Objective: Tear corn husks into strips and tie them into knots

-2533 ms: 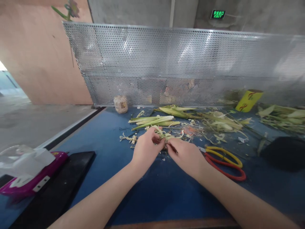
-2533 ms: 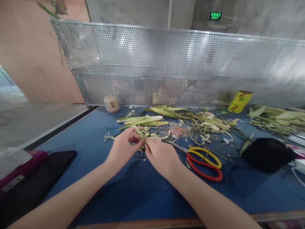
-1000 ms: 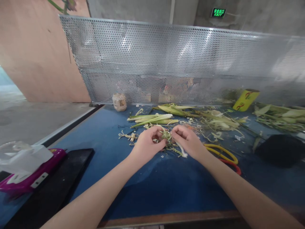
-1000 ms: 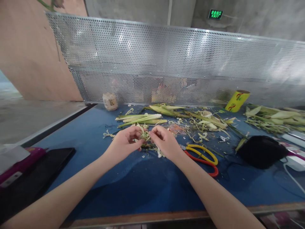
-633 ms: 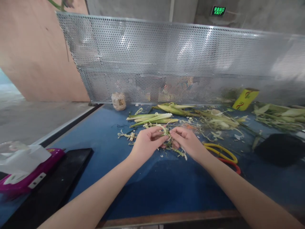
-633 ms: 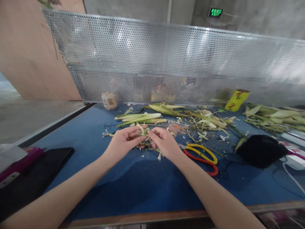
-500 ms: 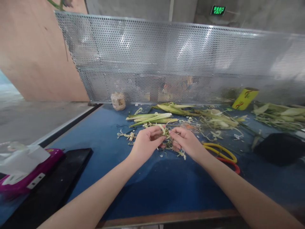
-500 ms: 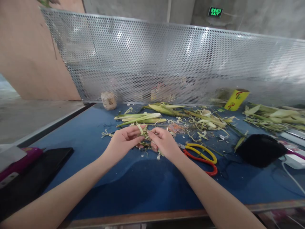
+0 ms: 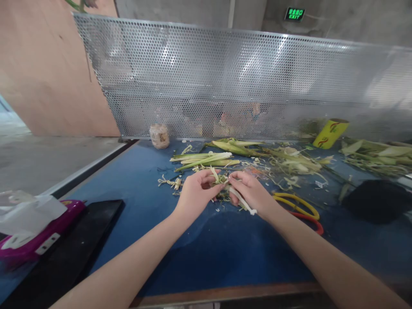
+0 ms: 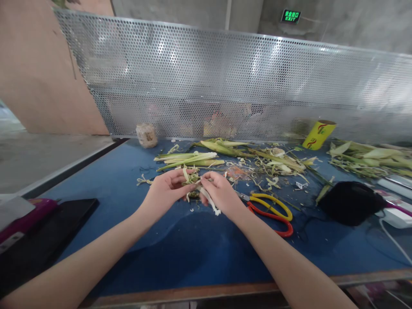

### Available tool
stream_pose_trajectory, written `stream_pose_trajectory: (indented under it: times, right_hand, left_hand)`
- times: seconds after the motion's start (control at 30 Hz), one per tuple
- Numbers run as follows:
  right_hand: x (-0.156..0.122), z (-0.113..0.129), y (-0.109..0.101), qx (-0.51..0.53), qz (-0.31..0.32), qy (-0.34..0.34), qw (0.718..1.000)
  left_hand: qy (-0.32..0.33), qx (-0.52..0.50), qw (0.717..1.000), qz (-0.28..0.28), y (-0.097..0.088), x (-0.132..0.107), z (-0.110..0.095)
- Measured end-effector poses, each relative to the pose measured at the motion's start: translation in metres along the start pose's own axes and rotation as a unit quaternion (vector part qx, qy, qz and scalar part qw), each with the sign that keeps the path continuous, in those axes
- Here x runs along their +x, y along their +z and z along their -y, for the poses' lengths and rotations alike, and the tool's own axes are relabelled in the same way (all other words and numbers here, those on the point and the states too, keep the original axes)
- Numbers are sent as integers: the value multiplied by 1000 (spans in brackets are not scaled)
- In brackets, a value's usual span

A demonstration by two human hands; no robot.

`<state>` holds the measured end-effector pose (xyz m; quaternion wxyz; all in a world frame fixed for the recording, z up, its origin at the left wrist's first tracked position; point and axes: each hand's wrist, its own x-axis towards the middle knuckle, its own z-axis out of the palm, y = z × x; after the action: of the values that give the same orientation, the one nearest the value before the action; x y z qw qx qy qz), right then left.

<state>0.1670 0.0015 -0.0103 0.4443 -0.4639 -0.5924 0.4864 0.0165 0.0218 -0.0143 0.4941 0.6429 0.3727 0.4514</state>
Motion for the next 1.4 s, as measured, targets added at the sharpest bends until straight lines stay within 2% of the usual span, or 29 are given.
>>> stream_pose_trajectory:
  times: [0.13,0.27,0.37,0.43,0.6,0.77,1.0,1.07,1.13,1.27,1.4]
  right_hand:
    - [-5,0,-4,-95,-2,-74,993]
    - [-12,-1,-6,-204,18,-175,963]
    - [-16,0,-8,-308,36,-217,925]
    - [-16,1,-10,-368,26,-253,895]
    - [-13,1,-14,-434,4,-389,812]
    - [-12,-1,-13,-453,26,-440,775]
    - [-6,0,-16,-433,-41,-437,787]
    - [-4,0,-17,-437,-51,-431,788]
    - [-3,-1,-17,-430,-47,-425,795]
    - [-2,-3,-15,-389,-60,-386,834]
    - [-2,-2,-12,-340,-91,-304,885]
  left_hand:
    - [-18,-8,999,-33,-7,2,-5]
    - [-34,6,998,-42,-10,1,-11]
    - [-43,13,998,-46,-9,0,-15]
    - [-41,10,998,-47,-9,0,-15]
    - [-4,49,998,-39,-9,3,-7]
    - [34,104,994,3,-8,2,-2]
    - [51,208,976,44,0,-7,-7]
    - [31,206,977,51,2,-8,-6]
    - [5,160,985,61,2,-7,-5]
    - [-28,56,993,103,4,-7,-6]
    - [-32,25,990,135,5,-9,-10]
